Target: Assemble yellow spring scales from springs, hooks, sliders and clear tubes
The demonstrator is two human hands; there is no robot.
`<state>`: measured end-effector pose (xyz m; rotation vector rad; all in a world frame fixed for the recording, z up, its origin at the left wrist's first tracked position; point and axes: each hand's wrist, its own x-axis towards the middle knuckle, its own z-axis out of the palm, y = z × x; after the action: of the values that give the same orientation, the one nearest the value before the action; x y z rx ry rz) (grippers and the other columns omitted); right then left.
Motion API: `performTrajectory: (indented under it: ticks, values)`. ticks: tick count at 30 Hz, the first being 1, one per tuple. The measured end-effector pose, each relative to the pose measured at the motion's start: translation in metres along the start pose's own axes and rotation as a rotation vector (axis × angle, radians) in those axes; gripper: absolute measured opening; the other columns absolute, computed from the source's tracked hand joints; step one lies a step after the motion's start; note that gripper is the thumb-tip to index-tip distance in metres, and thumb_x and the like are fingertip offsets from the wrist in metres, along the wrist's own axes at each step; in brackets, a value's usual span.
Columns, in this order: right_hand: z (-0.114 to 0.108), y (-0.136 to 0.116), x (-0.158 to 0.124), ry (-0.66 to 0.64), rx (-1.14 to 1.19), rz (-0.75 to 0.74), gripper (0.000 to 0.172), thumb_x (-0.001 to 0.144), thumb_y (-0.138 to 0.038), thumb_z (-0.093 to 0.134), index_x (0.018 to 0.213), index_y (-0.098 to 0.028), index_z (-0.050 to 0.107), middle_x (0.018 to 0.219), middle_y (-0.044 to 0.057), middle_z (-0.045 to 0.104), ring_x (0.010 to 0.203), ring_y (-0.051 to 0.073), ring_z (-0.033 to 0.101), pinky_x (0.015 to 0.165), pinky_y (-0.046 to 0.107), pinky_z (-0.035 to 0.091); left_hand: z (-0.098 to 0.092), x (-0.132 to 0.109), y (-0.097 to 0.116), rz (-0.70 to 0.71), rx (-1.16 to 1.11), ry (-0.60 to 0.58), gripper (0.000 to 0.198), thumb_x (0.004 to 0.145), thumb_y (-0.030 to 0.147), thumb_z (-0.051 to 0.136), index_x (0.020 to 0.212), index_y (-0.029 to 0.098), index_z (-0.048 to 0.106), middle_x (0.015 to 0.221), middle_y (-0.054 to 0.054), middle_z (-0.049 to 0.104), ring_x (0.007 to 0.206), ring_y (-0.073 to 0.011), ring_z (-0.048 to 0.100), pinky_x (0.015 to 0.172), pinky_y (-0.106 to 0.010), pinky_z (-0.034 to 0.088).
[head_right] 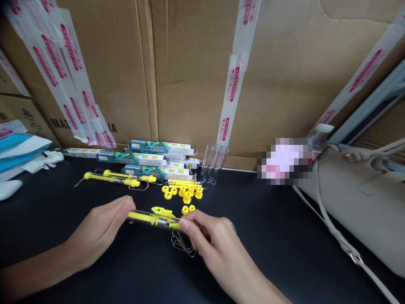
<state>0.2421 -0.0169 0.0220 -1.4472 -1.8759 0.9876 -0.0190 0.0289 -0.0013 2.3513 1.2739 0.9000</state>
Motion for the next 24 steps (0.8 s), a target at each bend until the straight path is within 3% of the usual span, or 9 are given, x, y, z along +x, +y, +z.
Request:
performTrajectory:
  ticks: [5, 9, 12, 14, 17, 21, 24]
  values:
    - [0.010, 0.000, -0.007, 0.083, -0.041, -0.137, 0.033, 0.103, -0.042, 0.044, 0.088, -0.023, 0.067, 0.068, -0.004, 0.060, 0.060, 0.011, 0.054, 0.055, 0.021, 0.040, 0.005, -0.004, -0.012, -0.056, 0.018, 0.025, 0.044, 0.104, 0.037, 0.024, 0.066, 0.023, 0.042, 0.055, 0.005, 0.042, 0.048, -0.0124, 0.045, 0.051, -0.025, 0.036]
    - [0.013, 0.003, -0.010, 0.233, -0.177, -0.377, 0.019, 0.101, -0.028, 0.050, 0.107, -0.021, 0.068, 0.086, 0.001, 0.071, 0.067, 0.012, 0.065, 0.062, 0.020, 0.050, 0.006, -0.004, -0.016, -0.055, 0.044, 0.014, 0.047, 0.103, 0.038, 0.021, 0.062, 0.023, 0.038, 0.052, 0.005, 0.037, 0.045, -0.0127, 0.041, 0.049, -0.027, 0.032]
    - [0.011, 0.006, -0.013, 0.334, -0.380, -0.637, 0.026, 0.099, -0.015, 0.052, 0.124, -0.017, 0.061, 0.096, 0.007, 0.070, 0.078, 0.015, 0.068, 0.073, 0.022, 0.054, 0.005, 0.000, -0.012, -0.163, -0.006, -0.045, 0.051, 0.102, 0.041, 0.017, 0.057, 0.023, 0.031, 0.049, 0.005, 0.030, 0.044, -0.0132, 0.036, 0.049, -0.028, 0.028]
    - [0.009, 0.007, -0.015, 0.334, -0.483, -0.737, 0.036, 0.096, -0.005, 0.053, 0.130, -0.017, 0.058, 0.102, 0.009, 0.068, 0.085, 0.016, 0.068, 0.079, 0.023, 0.054, 0.005, 0.003, -0.008, -0.241, -0.055, -0.088, 0.053, 0.102, 0.045, 0.016, 0.055, 0.023, 0.027, 0.049, 0.005, 0.027, 0.045, -0.0137, 0.033, 0.050, -0.029, 0.026]
    - [0.006, 0.005, -0.015, 0.326, -0.409, -0.694, 0.037, 0.093, -0.001, 0.052, 0.122, -0.022, 0.063, 0.100, 0.007, 0.065, 0.086, 0.015, 0.066, 0.077, 0.022, 0.055, 0.003, 0.006, -0.003, -0.285, -0.125, -0.103, 0.055, 0.102, 0.051, 0.017, 0.055, 0.023, 0.027, 0.052, 0.004, 0.026, 0.049, -0.0145, 0.031, 0.052, -0.030, 0.024]
    - [-0.005, 0.003, -0.006, 0.400, -0.064, -0.511, 0.018, 0.091, -0.018, 0.066, 0.107, -0.027, 0.068, 0.095, 0.003, 0.068, 0.081, 0.016, 0.068, 0.072, 0.024, 0.058, 0.000, 0.009, -0.003, -0.336, -0.262, -0.074, 0.056, 0.099, 0.060, 0.025, 0.058, 0.022, 0.035, 0.055, 0.004, 0.030, 0.054, -0.0148, 0.031, 0.054, -0.029, 0.024]
    - [-0.023, 0.007, 0.005, 0.429, 0.218, -0.299, 0.013, 0.089, -0.031, 0.070, 0.101, -0.026, 0.070, 0.096, 0.003, 0.073, 0.080, 0.016, 0.071, 0.073, 0.024, 0.060, -0.001, 0.012, -0.006, -0.413, -0.417, -0.028, 0.058, 0.091, 0.069, 0.038, 0.060, 0.021, 0.041, 0.059, 0.005, 0.033, 0.054, -0.0131, 0.030, 0.052, -0.027, 0.024]
